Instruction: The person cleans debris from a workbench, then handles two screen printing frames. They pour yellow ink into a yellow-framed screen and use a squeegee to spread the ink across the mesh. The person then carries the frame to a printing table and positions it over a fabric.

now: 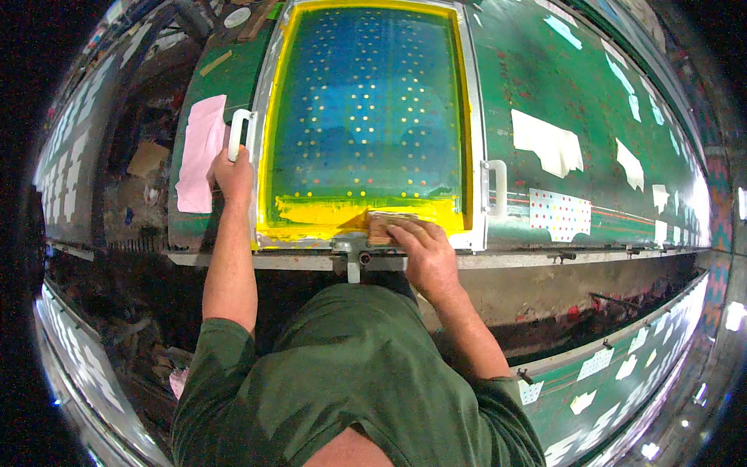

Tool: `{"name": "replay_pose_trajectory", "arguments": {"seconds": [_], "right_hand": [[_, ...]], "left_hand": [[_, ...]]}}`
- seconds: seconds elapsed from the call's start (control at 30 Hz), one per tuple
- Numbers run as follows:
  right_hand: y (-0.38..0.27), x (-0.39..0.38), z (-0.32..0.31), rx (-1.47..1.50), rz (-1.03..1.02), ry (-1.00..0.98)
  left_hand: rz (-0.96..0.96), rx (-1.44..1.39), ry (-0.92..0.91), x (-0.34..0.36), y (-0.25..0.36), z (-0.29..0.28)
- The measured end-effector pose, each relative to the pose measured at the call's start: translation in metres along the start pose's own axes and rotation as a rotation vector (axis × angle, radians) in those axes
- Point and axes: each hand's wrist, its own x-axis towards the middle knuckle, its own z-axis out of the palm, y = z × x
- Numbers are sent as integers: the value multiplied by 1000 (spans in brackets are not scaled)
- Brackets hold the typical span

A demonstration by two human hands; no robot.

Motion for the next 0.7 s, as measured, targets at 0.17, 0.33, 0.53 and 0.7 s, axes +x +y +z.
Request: {"name": "replay_pose_trajectory", "arguments": {"seconds": [0.17, 0.33, 0.53, 0.7], "right_hand": [[0, 7, -12, 43, 16, -76], [8, 4, -25, 5, 44, -106], [-8, 4, 8, 10, -42, -21], [-12, 0, 6, 40, -81, -108]], "left_hand": [[-35, 13, -22, 1, 1, -1], [14, 36, 8, 1, -2, 0], [44, 30, 15, 0, -3, 1], [20, -10, 20, -1, 3, 1]]}}
